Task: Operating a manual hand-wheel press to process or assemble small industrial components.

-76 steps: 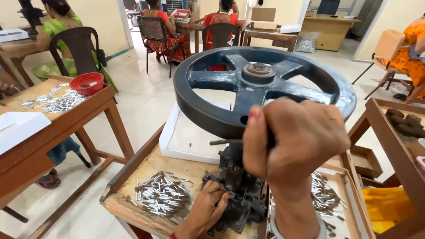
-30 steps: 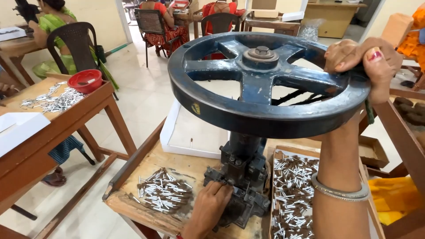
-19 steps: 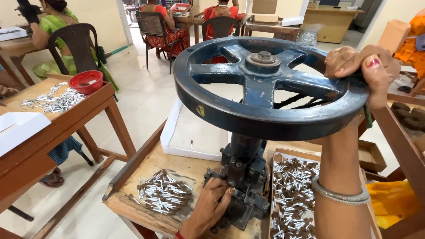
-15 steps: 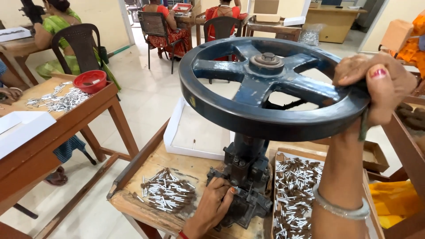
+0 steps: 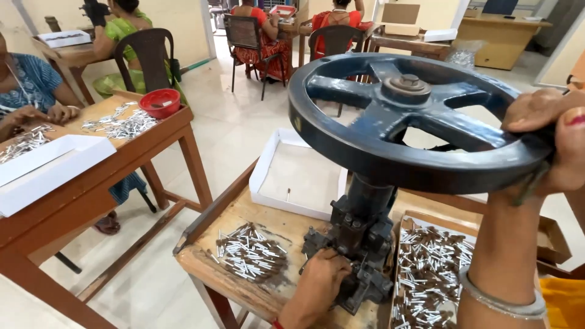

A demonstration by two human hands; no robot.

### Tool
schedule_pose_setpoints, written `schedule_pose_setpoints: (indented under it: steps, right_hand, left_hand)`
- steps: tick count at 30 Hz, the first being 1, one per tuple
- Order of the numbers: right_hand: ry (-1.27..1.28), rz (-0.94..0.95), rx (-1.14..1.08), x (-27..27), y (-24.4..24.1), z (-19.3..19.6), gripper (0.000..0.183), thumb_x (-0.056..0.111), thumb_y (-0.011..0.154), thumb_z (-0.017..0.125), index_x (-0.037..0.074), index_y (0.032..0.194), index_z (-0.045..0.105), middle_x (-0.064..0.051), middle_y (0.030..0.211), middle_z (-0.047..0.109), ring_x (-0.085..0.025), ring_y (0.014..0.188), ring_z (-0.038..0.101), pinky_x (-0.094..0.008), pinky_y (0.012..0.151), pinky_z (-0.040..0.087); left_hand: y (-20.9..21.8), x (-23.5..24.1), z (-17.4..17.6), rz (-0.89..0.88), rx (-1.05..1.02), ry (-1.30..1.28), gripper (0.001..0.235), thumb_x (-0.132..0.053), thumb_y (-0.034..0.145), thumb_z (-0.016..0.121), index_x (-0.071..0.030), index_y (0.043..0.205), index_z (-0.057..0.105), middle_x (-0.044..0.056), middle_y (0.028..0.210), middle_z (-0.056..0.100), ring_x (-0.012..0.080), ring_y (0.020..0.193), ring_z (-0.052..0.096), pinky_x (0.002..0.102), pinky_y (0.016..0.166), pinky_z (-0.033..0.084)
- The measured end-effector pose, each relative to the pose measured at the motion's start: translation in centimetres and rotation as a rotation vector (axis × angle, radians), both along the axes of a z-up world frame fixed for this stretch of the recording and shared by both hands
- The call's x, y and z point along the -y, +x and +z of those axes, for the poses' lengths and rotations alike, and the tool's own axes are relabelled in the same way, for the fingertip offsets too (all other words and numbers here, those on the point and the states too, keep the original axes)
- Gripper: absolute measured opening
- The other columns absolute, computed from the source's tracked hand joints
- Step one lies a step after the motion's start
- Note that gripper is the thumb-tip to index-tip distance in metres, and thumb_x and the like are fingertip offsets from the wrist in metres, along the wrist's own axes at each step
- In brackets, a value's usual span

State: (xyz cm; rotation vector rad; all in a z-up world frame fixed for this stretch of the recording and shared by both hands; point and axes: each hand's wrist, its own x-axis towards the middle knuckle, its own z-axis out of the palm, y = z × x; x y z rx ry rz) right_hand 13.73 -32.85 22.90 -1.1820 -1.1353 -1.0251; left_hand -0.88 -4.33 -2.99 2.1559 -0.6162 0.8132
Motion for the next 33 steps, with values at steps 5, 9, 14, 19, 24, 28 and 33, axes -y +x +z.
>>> schedule_pose_setpoints:
  steps: [5, 9, 14, 19, 24, 28, 33]
  right_hand:
    - [-0.398, -0.028, 0.012, 0.3, -0.1, 5.1, 0.038, 0.029, 0.115, 0.029, 0.006, 0.092, 0.05, -0.014, 0.071, 0.059, -0.022, 0.063, 0.055, -0.038, 0.083, 0.047]
    - [-0.511, -0.039, 0.036, 3.1, 4.1, 3.8, 0.037, 0.03, 0.112, 0.026, 0.008, 0.093, 0.05, -0.013, 0.07, 0.059, -0.024, 0.066, 0.057, -0.041, 0.09, 0.046]
    - [-0.3, 0.003, -0.049, 6.2, 8.2, -1.3, 0.047, 0.029, 0.129, 0.031, 0.005, 0.093, 0.051, -0.017, 0.087, 0.055, -0.029, 0.081, 0.052, -0.039, 0.1, 0.047]
    - [-0.491, 0.02, 0.144, 5.8, 9.4, 3.5, 0.038, 0.037, 0.108, 0.039, 0.008, 0.086, 0.051, -0.011, 0.076, 0.06, -0.026, 0.067, 0.057, -0.042, 0.089, 0.046]
    - [-0.43, 0.031, 0.012, 0.9, 0.9, 4.8, 0.04, 0.032, 0.113, 0.033, 0.005, 0.093, 0.053, -0.013, 0.075, 0.061, -0.022, 0.066, 0.055, -0.038, 0.088, 0.046]
    - [-0.261, 0.224, -0.02, 0.7, 3.0, 3.4, 0.037, 0.024, 0.113, 0.04, -0.002, 0.091, 0.055, -0.019, 0.068, 0.057, -0.024, 0.06, 0.05, -0.036, 0.07, 0.043]
    - [-0.263, 0.227, 0.026, 0.1, 1.6, 4.8, 0.034, 0.026, 0.111, 0.04, 0.0, 0.094, 0.053, -0.018, 0.067, 0.057, -0.023, 0.055, 0.052, -0.037, 0.07, 0.044]
  left_hand:
    - [0.1, 4.0, -6.9, -0.553, -0.09, -0.109, 0.011, -0.004, 0.094, 0.074, -0.004, 0.105, 0.072, 0.016, 0.106, 0.071, 0.0293, 0.104, 0.072, 0.037, 0.094, 0.06]
    - [-2.7, -2.6, 2.8, -0.423, -0.184, -0.139, 0.018, -0.004, 0.098, 0.07, -0.006, 0.115, 0.076, 0.014, 0.108, 0.076, 0.0238, 0.101, 0.075, 0.033, 0.087, 0.062]
    - [4.1, -12.6, -1.5, 0.195, -0.178, 0.374, 0.022, 0.0, 0.084, 0.066, -0.007, 0.101, 0.078, 0.014, 0.099, 0.076, 0.0306, 0.093, 0.071, 0.041, 0.08, 0.058]
    - [6.8, -14.9, -4.7, 0.175, -0.214, 0.695, 0.014, -0.004, 0.08, 0.065, -0.006, 0.09, 0.075, 0.014, 0.09, 0.073, 0.0318, 0.096, 0.068, 0.042, 0.084, 0.056]
    - [2.2, -10.6, 4.2, 0.135, -0.241, 0.519, 0.029, -0.001, 0.079, 0.062, -0.003, 0.108, 0.07, 0.018, 0.09, 0.069, 0.0341, 0.087, 0.066, 0.044, 0.076, 0.055]
    - [-1.3, -6.5, 6.2, -0.034, -0.294, -0.024, 0.027, -0.002, 0.087, 0.062, -0.002, 0.113, 0.07, 0.017, 0.094, 0.066, 0.0321, 0.079, 0.069, 0.04, 0.07, 0.058]
    - [-0.5, -3.3, 2.6, -0.05, -0.033, -0.12, 0.019, -0.005, 0.088, 0.067, -0.003, 0.105, 0.075, 0.015, 0.094, 0.07, 0.0348, 0.081, 0.07, 0.041, 0.07, 0.057]
